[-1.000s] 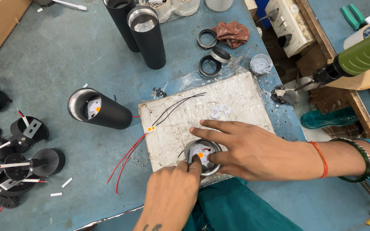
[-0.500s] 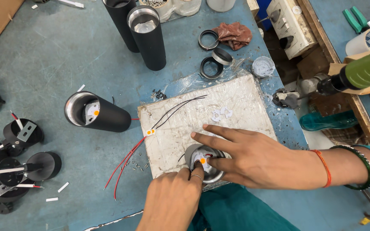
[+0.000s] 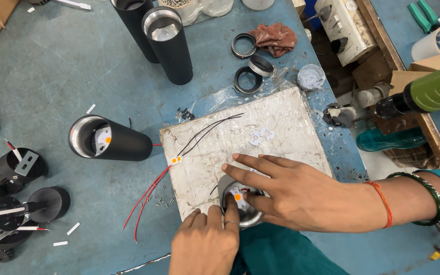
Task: The person assembles small electronic components inside a cylindrical metal housing. They insert a white plastic piece and a small yellow component, then repeatedly press and adjust the parts by hand to secure them within the housing.
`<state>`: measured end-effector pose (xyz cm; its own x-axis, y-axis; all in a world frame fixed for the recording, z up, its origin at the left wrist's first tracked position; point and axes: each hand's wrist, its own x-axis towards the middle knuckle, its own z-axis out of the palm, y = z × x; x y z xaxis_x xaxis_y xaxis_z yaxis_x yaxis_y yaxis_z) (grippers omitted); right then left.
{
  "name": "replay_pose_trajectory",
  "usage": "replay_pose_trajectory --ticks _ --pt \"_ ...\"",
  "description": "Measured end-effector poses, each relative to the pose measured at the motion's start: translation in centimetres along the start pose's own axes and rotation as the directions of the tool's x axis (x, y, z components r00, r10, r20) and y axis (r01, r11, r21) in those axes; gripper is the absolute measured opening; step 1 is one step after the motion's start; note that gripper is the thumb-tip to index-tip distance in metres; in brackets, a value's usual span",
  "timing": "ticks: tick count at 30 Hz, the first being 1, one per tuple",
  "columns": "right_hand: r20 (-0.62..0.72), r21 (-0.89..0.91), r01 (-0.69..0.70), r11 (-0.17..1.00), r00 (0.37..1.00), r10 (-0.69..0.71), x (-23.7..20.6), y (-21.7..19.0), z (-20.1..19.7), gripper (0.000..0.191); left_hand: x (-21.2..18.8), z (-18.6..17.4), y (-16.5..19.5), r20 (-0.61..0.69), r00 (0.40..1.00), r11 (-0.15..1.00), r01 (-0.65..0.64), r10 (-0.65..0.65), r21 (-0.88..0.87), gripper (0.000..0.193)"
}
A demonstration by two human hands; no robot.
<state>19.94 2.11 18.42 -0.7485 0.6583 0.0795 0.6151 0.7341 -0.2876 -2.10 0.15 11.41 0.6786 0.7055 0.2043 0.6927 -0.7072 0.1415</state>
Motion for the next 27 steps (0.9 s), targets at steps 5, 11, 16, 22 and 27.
replay_pose_trajectory --ticks 5,11,16,22,27 --pt "-0.018 0.001 0.013 1.0 1.0 -0.013 0.0 0.1 -0.1 0.035 1.1 -0.8 -1.0 0.337 0.941 0.986 0.035 0.024 -0.166 0.05" --pt "0.029 0.27 -0.066 0.96 0.998 0.06 -0.3 1.3 -0.7 0.047 1.8 -1.3 -0.9 0.371 0.928 0.981 0.037 0.038 -0.192 0.049" --pt "-0.014 0.09 -0.017 0.996 1.0 0.018 -0.5 0.4 -0.6 0.054 1.6 -1.1 -0.8 0.37 0.928 0.984 0.032 0.035 -0.174 0.05" --pt "0.05 0.083 -0.038 0.996 0.998 0.034 -0.1 0.3 -1.0 0.05 1.4 -1.1 -0.7 0.371 0.927 0.982 0.015 0.056 -0.188 0.05" --pt "0.105 -0.005 -0.033 0.999 0.994 0.033 0.5 -0.1 -1.3 0.048 1.5 -1.2 -0.6 0.418 0.906 0.981 0.016 0.067 -0.191 0.045"
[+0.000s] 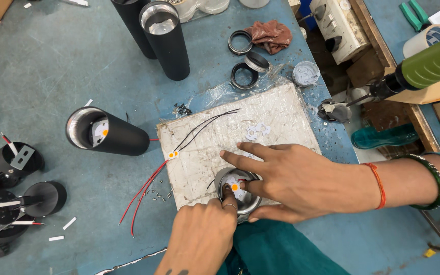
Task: The person assembles small electronic components inside a cylindrical metal housing. They insert a white plastic piece and a small yellow component, then repeatedly press and adjust the parts by hand to secure them within the housing.
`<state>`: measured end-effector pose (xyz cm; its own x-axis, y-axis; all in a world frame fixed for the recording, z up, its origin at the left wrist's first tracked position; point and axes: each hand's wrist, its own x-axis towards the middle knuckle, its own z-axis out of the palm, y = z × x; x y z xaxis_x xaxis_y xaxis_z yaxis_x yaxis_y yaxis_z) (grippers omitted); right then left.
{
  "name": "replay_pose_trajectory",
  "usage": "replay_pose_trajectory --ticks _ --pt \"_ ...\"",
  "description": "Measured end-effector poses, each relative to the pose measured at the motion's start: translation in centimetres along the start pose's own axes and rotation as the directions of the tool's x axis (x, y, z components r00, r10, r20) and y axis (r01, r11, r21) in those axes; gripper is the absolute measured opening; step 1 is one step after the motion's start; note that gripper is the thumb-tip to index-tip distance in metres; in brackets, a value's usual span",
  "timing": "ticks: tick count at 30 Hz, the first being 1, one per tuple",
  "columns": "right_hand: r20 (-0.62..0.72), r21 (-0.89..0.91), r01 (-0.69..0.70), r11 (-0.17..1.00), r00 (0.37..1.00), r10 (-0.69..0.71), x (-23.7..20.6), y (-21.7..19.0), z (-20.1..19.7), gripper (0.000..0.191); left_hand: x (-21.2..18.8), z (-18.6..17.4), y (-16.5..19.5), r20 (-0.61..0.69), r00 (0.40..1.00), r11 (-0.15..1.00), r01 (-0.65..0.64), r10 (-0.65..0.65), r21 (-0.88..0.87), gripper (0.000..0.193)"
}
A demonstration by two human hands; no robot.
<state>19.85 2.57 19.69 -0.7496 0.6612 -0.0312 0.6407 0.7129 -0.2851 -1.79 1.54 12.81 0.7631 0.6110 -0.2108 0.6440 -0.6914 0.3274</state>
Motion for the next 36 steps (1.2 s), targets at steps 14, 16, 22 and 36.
replay_pose_trajectory --ticks 14,16,22,36 --pt "-0.135 -0.006 -0.01 1.0 0.991 0.009 -0.5 -0.5 1.5 0.045 0.0 -0.2 -0.3 0.051 0.999 0.999 -0.015 0.017 -0.04 0.055" --pt "-0.166 -0.044 -0.017 0.999 0.986 0.009 -0.5 -0.6 1.7 0.037 -0.1 0.0 -0.3 0.04 0.999 0.999 -0.022 0.023 -0.037 0.053" --pt "-0.18 -0.05 0.032 0.998 0.983 -0.041 -0.4 -0.2 1.7 0.036 -0.1 1.3 0.0 -0.022 0.999 0.999 -0.031 0.031 0.028 0.057" --pt "-0.188 -0.042 0.056 0.998 0.98 -0.063 -0.4 0.4 1.9 0.039 -0.3 2.7 -0.2 -0.093 0.994 0.997 -0.047 0.052 0.053 0.054"
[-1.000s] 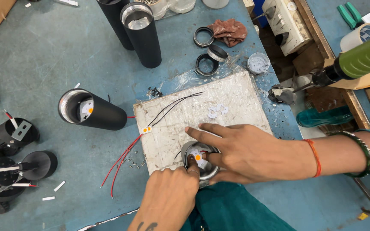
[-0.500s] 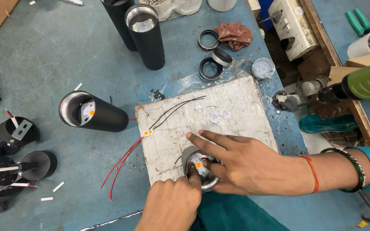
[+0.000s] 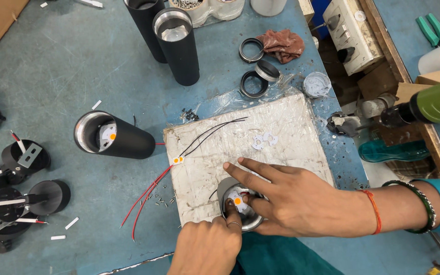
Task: The person assembles small electronic components inside a cylindrical metal housing. They insert a white plastic piece and a small yellow component, then repeatedly press and adjust the parts by hand to secure them within the housing.
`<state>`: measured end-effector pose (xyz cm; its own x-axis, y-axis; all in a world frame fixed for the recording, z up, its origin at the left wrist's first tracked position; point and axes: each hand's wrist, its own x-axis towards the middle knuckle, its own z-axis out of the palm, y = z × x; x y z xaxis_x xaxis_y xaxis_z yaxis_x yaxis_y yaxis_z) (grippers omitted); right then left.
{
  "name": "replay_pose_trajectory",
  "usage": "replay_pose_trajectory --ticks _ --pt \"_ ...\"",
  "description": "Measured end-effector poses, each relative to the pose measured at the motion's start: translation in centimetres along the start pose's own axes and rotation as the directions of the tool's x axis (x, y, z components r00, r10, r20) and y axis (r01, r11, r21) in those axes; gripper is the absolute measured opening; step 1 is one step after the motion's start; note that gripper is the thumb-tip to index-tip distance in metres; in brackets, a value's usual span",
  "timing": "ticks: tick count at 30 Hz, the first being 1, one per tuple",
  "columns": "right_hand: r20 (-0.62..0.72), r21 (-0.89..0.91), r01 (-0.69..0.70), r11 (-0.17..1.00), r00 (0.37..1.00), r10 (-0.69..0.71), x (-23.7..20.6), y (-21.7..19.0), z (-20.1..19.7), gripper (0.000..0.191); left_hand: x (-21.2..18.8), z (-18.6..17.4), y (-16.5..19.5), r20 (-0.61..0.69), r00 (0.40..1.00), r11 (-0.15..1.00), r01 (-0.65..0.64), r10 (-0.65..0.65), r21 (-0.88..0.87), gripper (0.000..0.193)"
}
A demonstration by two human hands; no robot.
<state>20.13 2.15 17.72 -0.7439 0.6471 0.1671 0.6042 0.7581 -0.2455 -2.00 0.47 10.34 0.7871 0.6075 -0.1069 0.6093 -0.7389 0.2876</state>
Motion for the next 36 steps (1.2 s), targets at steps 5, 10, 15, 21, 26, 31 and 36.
replay_pose_trajectory --ticks 5,10,15,21,26,31,36 --pt "0.011 -0.009 -0.004 1.0 1.0 0.004 -0.2 0.0 0.0 0.039 0.0 0.0 -0.1 -0.021 1.0 1.0 -0.009 0.009 0.008 0.046" --pt "-0.002 -0.01 -0.014 1.0 1.0 0.014 -0.2 -0.2 0.1 0.039 -0.1 -0.3 0.0 -0.005 1.0 1.0 0.01 -0.01 -0.014 0.046" --pt "-0.026 0.004 -0.036 0.999 0.999 0.036 -0.3 -0.5 0.2 0.037 0.0 -0.8 0.0 0.104 0.994 0.998 0.044 -0.038 -0.05 0.041" --pt "-0.002 0.178 -0.038 0.983 0.999 0.039 0.0 -0.2 -1.1 0.043 -0.2 -1.4 0.2 0.019 0.996 0.993 0.083 -0.082 -0.088 0.046" --pt "0.173 0.237 -0.178 0.955 0.975 0.139 1.5 0.2 -1.6 0.026 -0.2 -1.6 0.7 0.006 0.994 0.992 0.108 -0.108 -0.067 0.034" --pt "0.121 0.081 -0.096 0.992 0.989 0.086 2.8 -0.1 -1.5 0.015 -0.2 -2.0 0.8 -0.021 0.995 0.994 0.102 -0.102 -0.032 0.028" --pt "0.121 0.071 -0.03 0.997 0.992 0.021 4.2 -0.1 -1.3 0.013 0.0 -2.9 0.8 0.049 0.997 0.997 0.066 -0.064 -0.042 0.008"
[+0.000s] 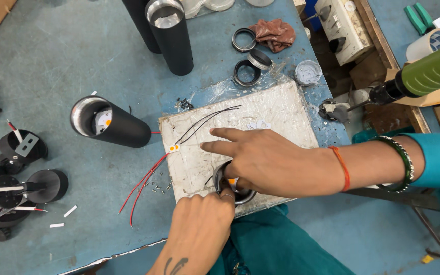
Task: The person assembles small electronic components inside a cylindrical metal housing. They insert a white plastic piece and a small yellow component, then repeatedly press and adjust the parts by hand to secure them within the housing.
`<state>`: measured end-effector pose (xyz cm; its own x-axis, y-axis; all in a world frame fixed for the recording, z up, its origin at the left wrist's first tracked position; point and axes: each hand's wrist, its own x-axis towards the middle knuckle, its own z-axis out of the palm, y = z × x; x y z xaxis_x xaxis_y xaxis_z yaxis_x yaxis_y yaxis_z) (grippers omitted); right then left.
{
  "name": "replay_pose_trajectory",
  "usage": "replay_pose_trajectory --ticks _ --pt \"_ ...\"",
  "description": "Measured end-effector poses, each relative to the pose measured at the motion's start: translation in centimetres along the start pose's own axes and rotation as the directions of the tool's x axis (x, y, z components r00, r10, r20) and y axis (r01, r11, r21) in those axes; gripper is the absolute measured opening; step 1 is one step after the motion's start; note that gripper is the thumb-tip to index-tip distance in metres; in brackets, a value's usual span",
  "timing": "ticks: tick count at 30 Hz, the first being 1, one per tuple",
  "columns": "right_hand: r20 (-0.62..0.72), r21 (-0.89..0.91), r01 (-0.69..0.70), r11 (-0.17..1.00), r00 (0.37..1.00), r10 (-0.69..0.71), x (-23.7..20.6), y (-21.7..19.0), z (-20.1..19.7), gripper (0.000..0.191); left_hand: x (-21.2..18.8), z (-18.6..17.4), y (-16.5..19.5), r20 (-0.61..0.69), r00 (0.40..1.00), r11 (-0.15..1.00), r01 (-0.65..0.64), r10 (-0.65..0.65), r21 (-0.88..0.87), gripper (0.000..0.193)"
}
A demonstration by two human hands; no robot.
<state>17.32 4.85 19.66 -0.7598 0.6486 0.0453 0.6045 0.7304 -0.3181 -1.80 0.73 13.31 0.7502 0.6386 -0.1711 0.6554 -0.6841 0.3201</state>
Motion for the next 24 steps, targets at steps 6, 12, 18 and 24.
replay_pose_trajectory --ticks 6,12,18,24 --pt "0.049 -0.056 0.017 0.998 0.999 -0.014 0.4 -0.4 0.1 0.008 -0.6 -0.6 0.0 -0.065 0.998 0.999 -0.003 0.0 -0.048 0.013" --pt "0.125 -0.025 -0.032 0.999 0.992 0.035 0.6 -0.4 0.1 0.009 -2.6 0.9 -0.7 -0.518 0.851 0.924 -0.121 -0.092 -0.363 0.039" --pt "0.05 -0.05 0.045 0.998 0.998 -0.043 0.3 -0.2 0.3 0.014 -0.1 6.1 0.8 -0.719 0.555 0.762 -0.218 -0.418 -0.61 0.098" --pt "0.064 -0.029 0.059 0.998 0.996 -0.057 0.0 0.2 0.1 0.011 3.2 11.0 2.0 -0.452 0.616 0.433 -0.193 -0.645 -0.881 0.081"
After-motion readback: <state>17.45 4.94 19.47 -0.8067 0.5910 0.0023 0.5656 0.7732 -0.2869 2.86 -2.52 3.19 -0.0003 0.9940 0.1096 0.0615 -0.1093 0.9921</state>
